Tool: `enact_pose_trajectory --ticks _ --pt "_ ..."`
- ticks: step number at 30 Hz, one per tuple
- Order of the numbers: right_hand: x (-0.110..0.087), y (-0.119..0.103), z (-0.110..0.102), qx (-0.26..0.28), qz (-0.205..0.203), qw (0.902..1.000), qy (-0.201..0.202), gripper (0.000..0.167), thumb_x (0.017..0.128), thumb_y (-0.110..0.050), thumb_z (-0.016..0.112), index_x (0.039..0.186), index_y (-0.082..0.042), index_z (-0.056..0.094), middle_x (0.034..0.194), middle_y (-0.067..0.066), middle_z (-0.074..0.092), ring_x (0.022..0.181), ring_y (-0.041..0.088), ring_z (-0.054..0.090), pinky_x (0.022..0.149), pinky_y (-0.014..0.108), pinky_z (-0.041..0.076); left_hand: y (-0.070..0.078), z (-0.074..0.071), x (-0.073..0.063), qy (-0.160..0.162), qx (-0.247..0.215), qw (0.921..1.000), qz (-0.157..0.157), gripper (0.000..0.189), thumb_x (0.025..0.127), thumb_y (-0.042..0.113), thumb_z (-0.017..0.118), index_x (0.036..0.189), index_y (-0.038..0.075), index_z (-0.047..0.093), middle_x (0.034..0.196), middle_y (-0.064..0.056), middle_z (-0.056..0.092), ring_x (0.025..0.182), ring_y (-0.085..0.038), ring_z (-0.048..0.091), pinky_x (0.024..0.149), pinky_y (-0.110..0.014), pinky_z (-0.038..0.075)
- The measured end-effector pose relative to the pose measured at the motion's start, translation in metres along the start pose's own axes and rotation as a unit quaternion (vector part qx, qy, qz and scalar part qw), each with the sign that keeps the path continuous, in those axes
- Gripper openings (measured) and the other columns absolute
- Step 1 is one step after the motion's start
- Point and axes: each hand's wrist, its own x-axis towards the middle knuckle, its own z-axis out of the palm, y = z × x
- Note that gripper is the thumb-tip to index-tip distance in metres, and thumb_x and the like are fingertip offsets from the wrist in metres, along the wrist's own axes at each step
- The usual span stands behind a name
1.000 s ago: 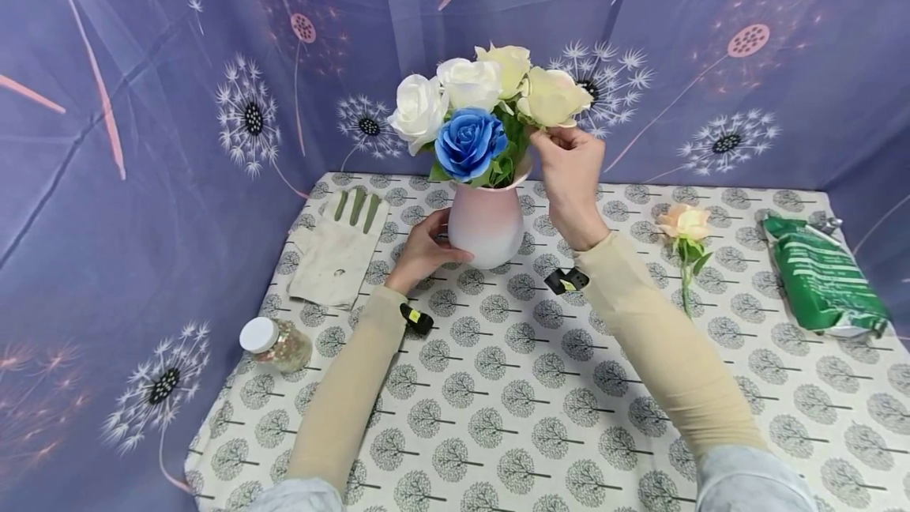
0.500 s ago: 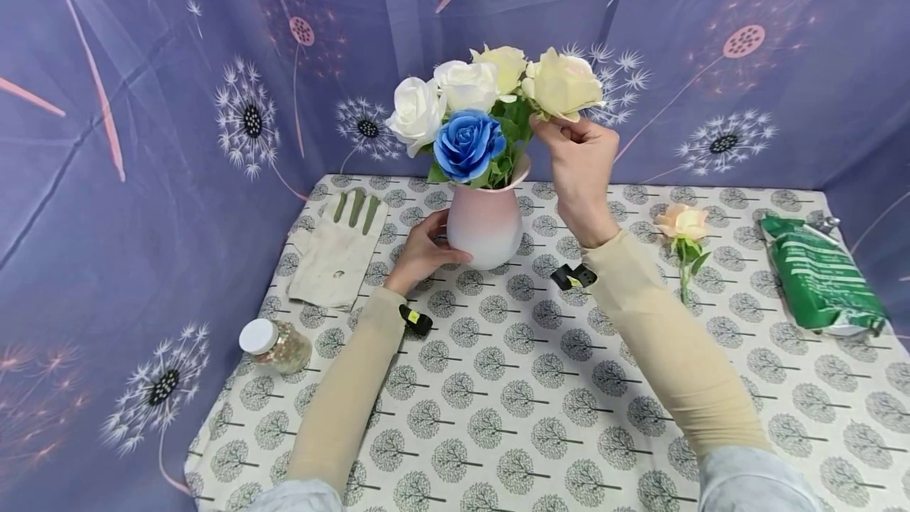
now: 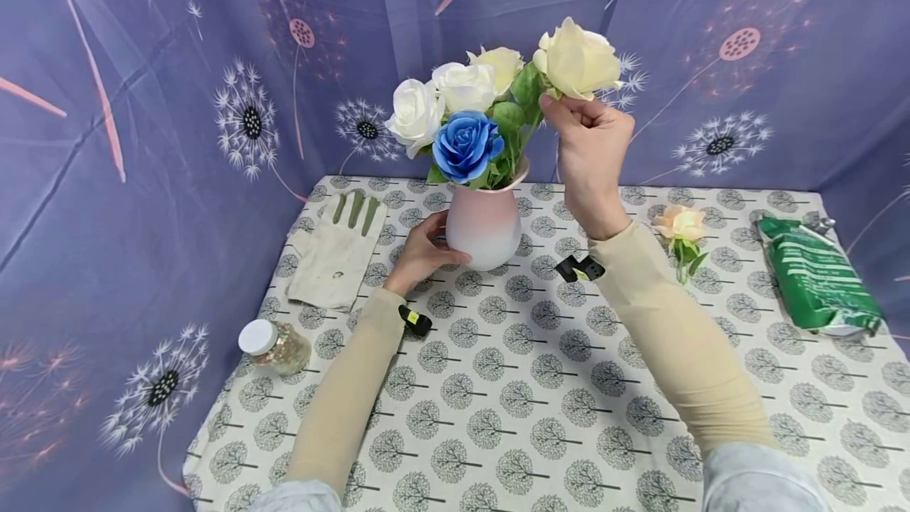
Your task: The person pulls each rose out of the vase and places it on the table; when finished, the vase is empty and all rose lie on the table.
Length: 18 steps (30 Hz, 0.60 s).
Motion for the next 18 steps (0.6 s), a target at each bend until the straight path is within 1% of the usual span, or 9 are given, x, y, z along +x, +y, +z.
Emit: enact_pose_trajectory --ticks 5,10,14,18 --pt "0.005 -0.011 0.002 -0.003 -0.006 1.0 0.005 0.022 0.09 0.001 0.081 0.069 -0.007 0.082 0.045 -0.009 0.041 0.047 0.004 0.031 0.051 0.02 0.024 0.0 0.0 0.0 0.004 0.003 1.0 -0.005 0.095 0.077 0.012 0.098 0.16 0.017 0.052 0.151 -0.018 0.065 0.129 -0.039 0.07 0.113 -0.049 0.061" --pt "0.01 -0.019 0.003 -0.002 -0.011 0.9999 0.013 0.02 0.09 0.001 0.08 0.072 -0.007 0.084 0.045 -0.01 0.038 0.047 0.004 0.029 0.049 0.02 0.019 0.0 0.0 -0.001 0.003 0.006 1.0 -0.007 0.095 0.077 0.013 0.098 0.161 0.017 0.052 0.151 -0.017 0.065 0.129 -0.039 0.07 0.115 -0.05 0.06" --pt "0.012 -0.027 0.004 0.008 -0.014 0.9998 0.013 0.018 0.091 0.001 0.079 0.074 -0.005 0.084 0.044 -0.009 0.039 0.044 0.004 0.029 0.046 0.018 0.018 0.001 0.001 -0.001 0.002 0.003 1.0 -0.009 0.095 0.077 0.012 0.098 0.16 0.017 0.053 0.152 -0.017 0.064 0.13 -0.039 0.069 0.115 -0.051 0.06" --pt "0.014 -0.038 0.007 0.012 -0.02 0.9997 0.009 0.023 0.091 0.002 0.077 0.071 -0.006 0.082 0.042 -0.009 0.039 0.04 0.004 0.029 0.044 0.017 0.018 0.002 0.0 -0.002 0.0 0.0 1.0 -0.007 0.095 0.077 0.012 0.098 0.161 0.017 0.052 0.153 -0.016 0.064 0.129 -0.038 0.07 0.113 -0.05 0.061"
